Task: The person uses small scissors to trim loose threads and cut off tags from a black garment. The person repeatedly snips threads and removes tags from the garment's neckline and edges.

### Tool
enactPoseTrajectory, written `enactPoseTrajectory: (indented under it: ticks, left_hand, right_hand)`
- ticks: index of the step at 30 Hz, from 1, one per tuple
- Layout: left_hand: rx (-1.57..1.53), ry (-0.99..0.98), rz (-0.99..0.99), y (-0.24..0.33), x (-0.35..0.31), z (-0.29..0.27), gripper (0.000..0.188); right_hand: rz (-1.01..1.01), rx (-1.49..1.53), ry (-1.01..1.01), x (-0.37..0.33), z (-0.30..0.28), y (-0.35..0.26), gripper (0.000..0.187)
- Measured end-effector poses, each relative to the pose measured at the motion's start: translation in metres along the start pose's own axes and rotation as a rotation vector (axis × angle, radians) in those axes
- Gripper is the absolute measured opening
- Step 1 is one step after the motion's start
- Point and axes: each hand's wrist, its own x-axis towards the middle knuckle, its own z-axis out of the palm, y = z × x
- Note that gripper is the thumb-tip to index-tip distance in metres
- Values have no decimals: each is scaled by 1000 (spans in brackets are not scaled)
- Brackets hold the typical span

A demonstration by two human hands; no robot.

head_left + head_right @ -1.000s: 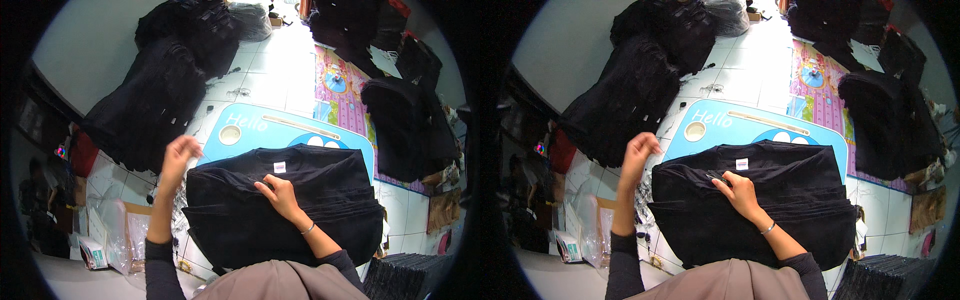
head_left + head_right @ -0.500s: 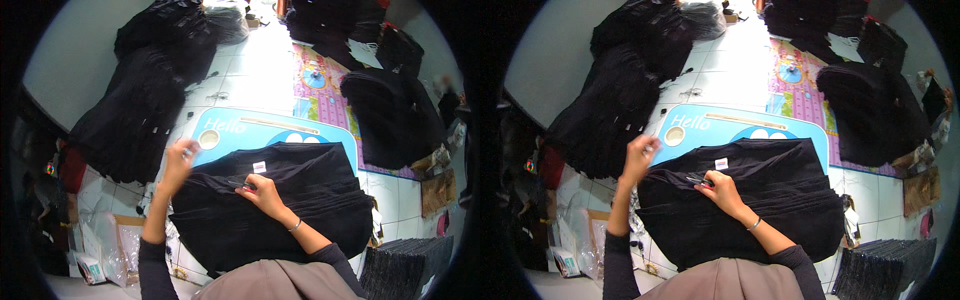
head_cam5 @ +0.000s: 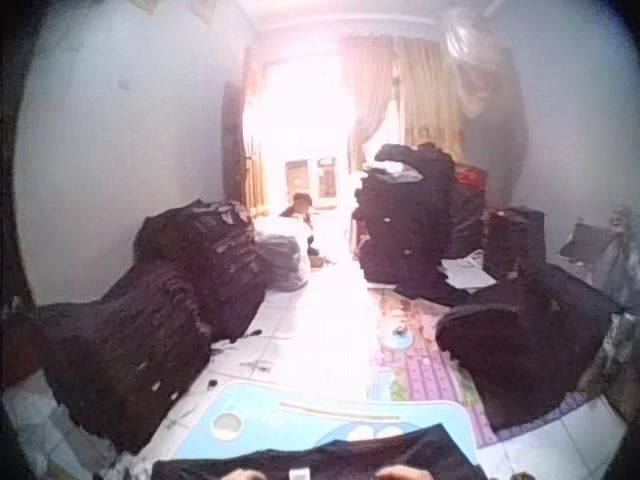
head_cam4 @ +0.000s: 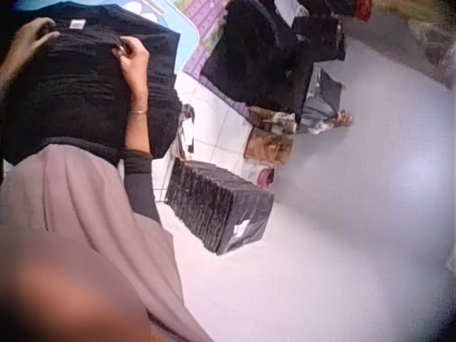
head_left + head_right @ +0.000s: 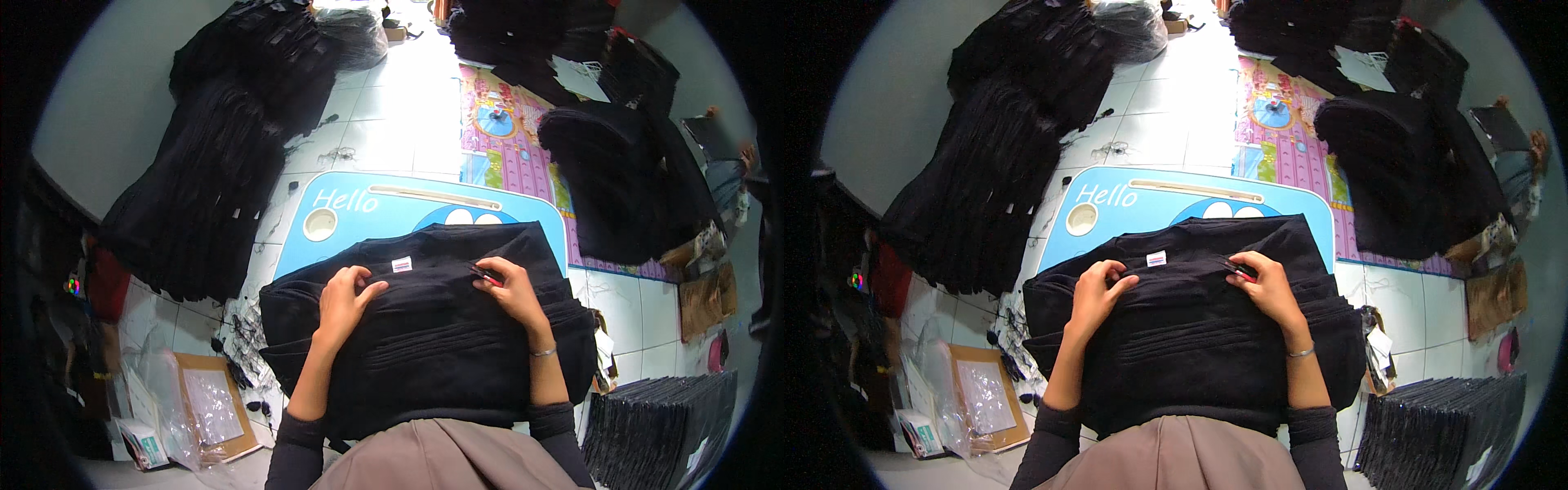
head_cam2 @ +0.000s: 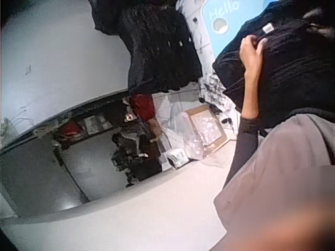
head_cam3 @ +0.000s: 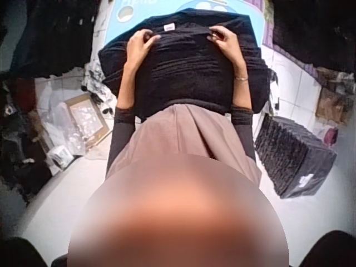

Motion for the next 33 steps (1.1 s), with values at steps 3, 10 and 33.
enactPoseTrajectory:
  ticks: [3, 10, 33]
  left_hand:
    - [-211, -123, -35, -8, 29, 5, 27]
    - [23, 587, 20, -25, 74, -53, 15]
    - [-60, 282, 354, 18, -17, 10, 22]
  right_hand:
    - [-38, -52, 34, 1, 5, 2, 29]
    - [3, -253, 82, -4, 10, -15, 22]
    - [194, 51, 182, 10, 21, -6, 15]
